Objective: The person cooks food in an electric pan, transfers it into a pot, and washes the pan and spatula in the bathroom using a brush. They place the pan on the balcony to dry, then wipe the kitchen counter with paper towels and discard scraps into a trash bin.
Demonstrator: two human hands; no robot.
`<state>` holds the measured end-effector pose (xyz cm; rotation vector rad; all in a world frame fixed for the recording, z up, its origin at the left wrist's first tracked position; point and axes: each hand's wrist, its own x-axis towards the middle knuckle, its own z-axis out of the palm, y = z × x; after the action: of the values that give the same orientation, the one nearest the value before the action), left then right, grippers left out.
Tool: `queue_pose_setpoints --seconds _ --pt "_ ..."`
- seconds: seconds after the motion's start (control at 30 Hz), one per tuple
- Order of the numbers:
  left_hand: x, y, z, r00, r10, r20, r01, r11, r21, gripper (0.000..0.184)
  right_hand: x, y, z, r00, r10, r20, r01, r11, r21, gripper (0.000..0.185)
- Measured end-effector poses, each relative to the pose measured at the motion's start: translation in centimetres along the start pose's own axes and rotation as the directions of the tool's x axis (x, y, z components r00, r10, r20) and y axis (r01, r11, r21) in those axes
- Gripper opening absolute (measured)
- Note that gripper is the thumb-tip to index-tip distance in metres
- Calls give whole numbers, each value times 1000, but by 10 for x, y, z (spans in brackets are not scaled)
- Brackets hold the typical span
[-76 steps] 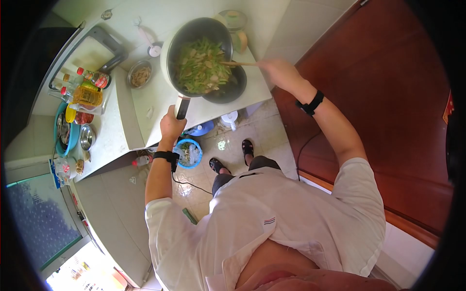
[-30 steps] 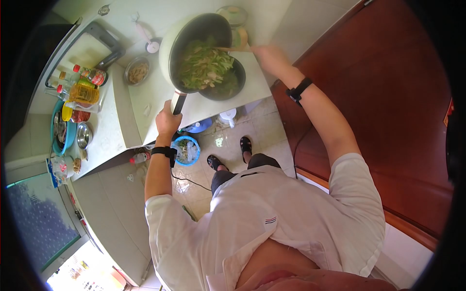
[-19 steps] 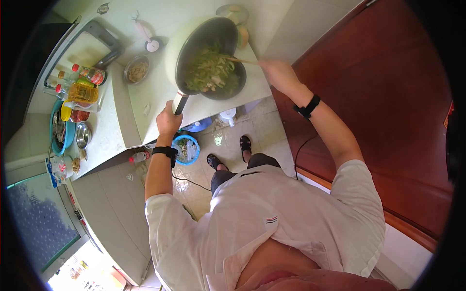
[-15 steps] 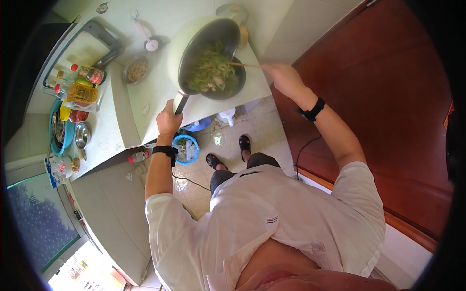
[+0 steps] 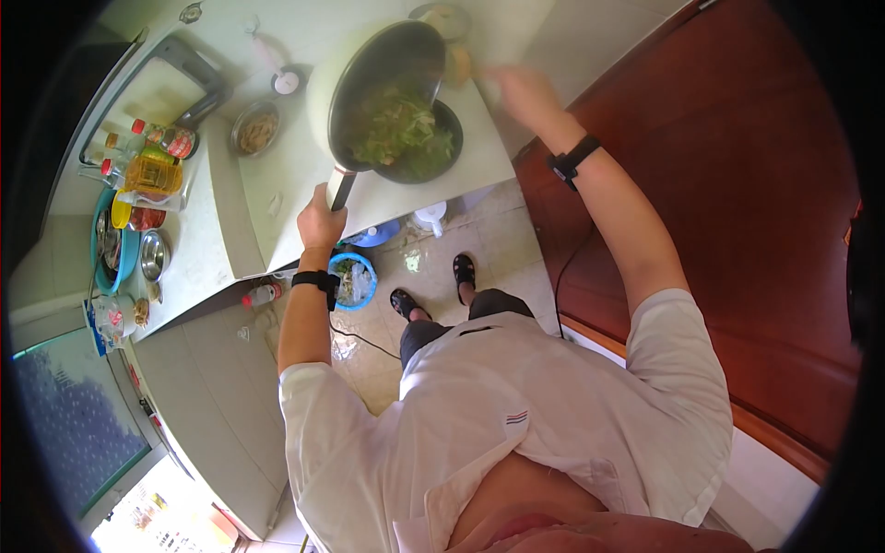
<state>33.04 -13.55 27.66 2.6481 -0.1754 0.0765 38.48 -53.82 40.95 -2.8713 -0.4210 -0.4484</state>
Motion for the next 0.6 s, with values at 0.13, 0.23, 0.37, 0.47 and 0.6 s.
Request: queue_pose_setpoints --seconds 0.13,0.23,0.37,0.47,0.6 --pt "-2 3 4 998 -6 -62 6 1000 -5 46 -14 1 13 995 -12 101 16 999 -40 43" --pt "0 0 5 998 12 -67 -12 1000 -6 47 -23 -11 6 975 39 218 -34 999 -27 41" --pt "3 -2 3 998 12 -56 -11 1000 11 47 -38 -17 11 987 22 158 -25 1000 12 36" --pt "2 -4 3 998 29 -55 -28 999 17 47 -51 -24 6 988 -2 152 1 1000 8 30" --pt "4 -7 7 996 43 -73 -42 999 19 46 -67 -24 5 990 -20 141 18 1000 18 27"
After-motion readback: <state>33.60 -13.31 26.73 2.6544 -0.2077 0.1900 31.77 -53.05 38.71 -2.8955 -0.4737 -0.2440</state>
